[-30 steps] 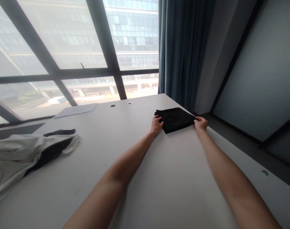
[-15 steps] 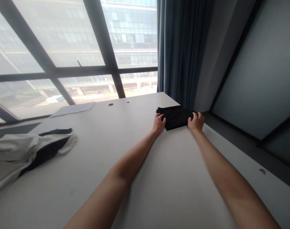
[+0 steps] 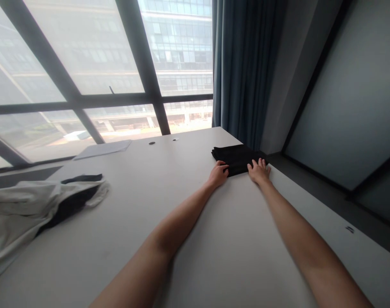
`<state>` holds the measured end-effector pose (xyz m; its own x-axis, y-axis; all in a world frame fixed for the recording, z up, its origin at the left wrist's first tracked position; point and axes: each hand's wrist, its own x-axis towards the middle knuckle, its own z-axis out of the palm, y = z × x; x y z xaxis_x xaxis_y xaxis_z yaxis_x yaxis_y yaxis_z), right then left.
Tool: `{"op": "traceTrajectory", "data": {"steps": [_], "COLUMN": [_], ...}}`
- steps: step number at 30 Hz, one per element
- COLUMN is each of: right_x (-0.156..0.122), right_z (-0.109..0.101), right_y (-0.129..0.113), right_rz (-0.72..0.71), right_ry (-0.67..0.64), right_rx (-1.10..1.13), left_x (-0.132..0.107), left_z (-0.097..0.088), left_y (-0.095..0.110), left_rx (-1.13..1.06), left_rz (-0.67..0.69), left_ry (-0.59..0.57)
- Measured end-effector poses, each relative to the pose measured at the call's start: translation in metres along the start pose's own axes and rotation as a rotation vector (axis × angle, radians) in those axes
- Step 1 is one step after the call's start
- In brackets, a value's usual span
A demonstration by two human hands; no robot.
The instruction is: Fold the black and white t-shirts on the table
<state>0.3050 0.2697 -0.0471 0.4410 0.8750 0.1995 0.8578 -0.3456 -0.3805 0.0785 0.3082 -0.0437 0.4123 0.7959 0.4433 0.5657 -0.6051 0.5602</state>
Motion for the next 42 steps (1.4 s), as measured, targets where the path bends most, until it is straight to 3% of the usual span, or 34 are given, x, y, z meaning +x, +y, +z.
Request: {"op": "traceTrajectory", "data": {"steps": [8, 14, 18, 22, 25, 27, 30, 34, 38, 42], "right_x": [0.0, -0.01, -0.019, -0.031, -0.041, -0.048, -0.057, -0.056, -0.034, -0.005], "right_z": [0.003, 0.001, 0.003, 0.003, 0.0, -0.002, 0.001, 0.012, 0.014, 0.014], "right_y": [0.003, 0.001, 0.001, 0.003, 0.001, -0.005, -0.029, -0.085, -0.142, -0.177], "right_rz": [-0.002, -0.033, -0.029, -0.054, -0.156, -0.28, -0.41, -0.416, -0.367, -0.304], "right_ry": [0.053, 0.156, 0.174, 0.204, 0.274, 0.31, 0.323, 0.231, 0.07, 0.011], "right_rx": [0.045, 0.045, 0.04, 0.017, -0.028, -0.054, -0.051, 0.008, 0.045, 0.048], "left_x": [-0.008, -0.013, -0.036, -0.085, -0.126, -0.152, -0.187, -0.23, -0.267, -0.298], "left_z": [-0.006, -0.02, -0.036, -0.068, -0.109, -0.141, -0.187, -0.233, -0.259, -0.275], "left_y": [0.01, 0.012, 0.015, 0.01, -0.011, -0.032, -0.062, -0.081, -0.079, -0.074], "left_rx": [0.028, 0.045, 0.057, 0.06, 0.13, 0.208, 0.281, 0.336, 0.353, 0.377], "left_rz": [-0.04, -0.206, -0.166, 0.008, 0.185, 0.199, 0.155, 0.066, 0.012, -0.048], "left_ry": [0.061, 0.178, 0.126, -0.005, -0.143, -0.178, -0.146, -0.094, -0.087, -0.078]}}
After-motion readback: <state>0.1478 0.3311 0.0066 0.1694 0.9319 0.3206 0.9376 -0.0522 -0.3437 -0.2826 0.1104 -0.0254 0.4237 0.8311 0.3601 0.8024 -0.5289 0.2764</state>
